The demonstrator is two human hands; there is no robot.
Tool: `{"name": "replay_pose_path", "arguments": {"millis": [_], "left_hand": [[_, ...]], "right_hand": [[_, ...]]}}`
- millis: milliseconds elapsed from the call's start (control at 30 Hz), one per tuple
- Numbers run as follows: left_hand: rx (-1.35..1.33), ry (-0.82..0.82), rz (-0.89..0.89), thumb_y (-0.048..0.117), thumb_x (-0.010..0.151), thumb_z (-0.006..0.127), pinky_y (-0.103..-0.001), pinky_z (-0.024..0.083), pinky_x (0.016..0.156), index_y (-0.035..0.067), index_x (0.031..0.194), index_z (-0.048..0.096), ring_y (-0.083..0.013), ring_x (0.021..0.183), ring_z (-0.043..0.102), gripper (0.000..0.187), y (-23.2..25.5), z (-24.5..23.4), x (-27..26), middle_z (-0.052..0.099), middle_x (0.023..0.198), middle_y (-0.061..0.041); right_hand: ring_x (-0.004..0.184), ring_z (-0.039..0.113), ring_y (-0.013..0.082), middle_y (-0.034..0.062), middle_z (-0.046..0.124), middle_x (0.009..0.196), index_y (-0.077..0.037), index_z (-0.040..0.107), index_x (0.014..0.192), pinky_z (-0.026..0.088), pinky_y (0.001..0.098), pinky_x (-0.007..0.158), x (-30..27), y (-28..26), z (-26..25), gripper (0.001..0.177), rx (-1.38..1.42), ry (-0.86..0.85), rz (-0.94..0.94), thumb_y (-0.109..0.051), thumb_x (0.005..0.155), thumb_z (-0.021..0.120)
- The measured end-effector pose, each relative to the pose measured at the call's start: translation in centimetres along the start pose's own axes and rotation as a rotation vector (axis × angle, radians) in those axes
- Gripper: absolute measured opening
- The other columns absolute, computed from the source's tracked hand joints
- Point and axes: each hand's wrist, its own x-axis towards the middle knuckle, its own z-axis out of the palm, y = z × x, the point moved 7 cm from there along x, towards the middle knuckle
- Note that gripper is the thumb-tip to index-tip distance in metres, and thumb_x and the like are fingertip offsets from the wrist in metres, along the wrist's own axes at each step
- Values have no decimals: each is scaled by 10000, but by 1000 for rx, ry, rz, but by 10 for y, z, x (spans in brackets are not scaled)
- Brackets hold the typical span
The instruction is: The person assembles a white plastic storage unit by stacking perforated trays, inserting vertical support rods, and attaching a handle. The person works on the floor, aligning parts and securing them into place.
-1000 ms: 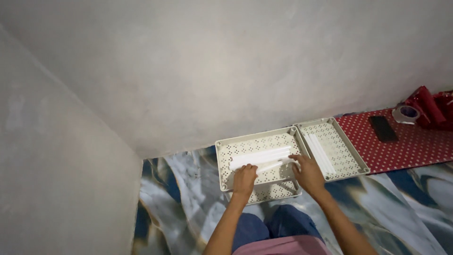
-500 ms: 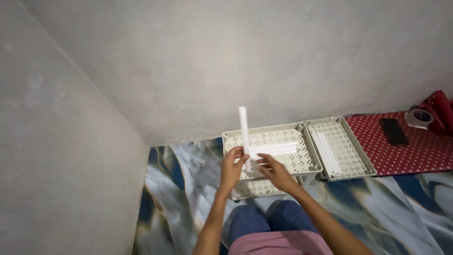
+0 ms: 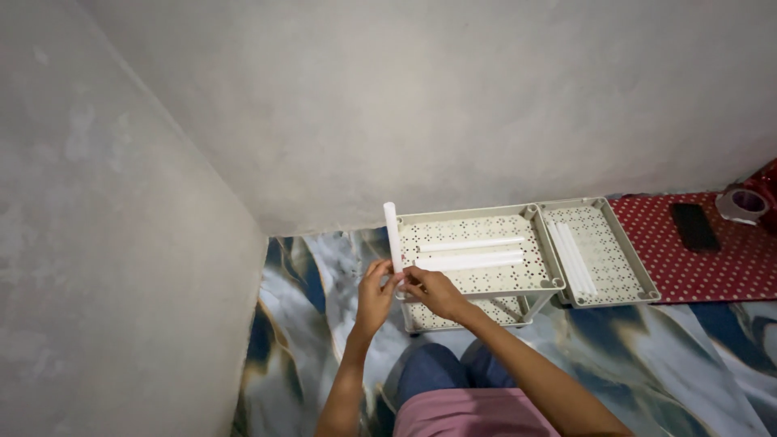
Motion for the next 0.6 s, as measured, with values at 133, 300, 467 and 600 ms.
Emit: {"name": "replay_pose_path", "arguments": {"millis": [133, 300, 467, 600], "left_hand": [[2, -60, -37, 137, 928, 730, -337, 600, 789, 7, 1188, 685, -218, 971, 707, 294, 0, 3, 3, 662, 1129, -108], [-32, -110, -16, 104, 945, 704, -332, 627, 812, -8, 1178, 656, -218, 995, 701, 263, 7, 3, 0, 654, 1125, -121], [-137, -156, -83, 72, 973, 647, -319, 613, 838, -6, 1214, 630, -212, 1012, 714, 254, 7, 6, -9, 705, 1125, -143], [-95, -148, -85, 66, 987, 621, -324, 597, 838, -2, 1229, 618, -229, 1019, 732, 251, 6, 6, -14, 727, 1123, -158]], "right_hand": [[991, 773, 251, 142, 766, 1082, -16, 626, 1165, 607, 368, 829, -3, -3, -3, 217, -79, 47, -22, -120, 975, 629], [945, 788, 251, 128, 779, 1014, -37, 627, 1106, 607, 362, 793, -5, 4, 0, 201, -134, 75, 12, -185, 971, 648], [953, 773, 272, 138, 771, 1002, -39, 597, 1095, 594, 382, 783, -7, 2, 3, 270, -169, 106, -27, -234, 934, 693], [893, 756, 318, 157, 766, 941, -47, 597, 1083, 578, 402, 774, -8, 3, 3, 351, -264, 108, 33, -313, 906, 742]]}}
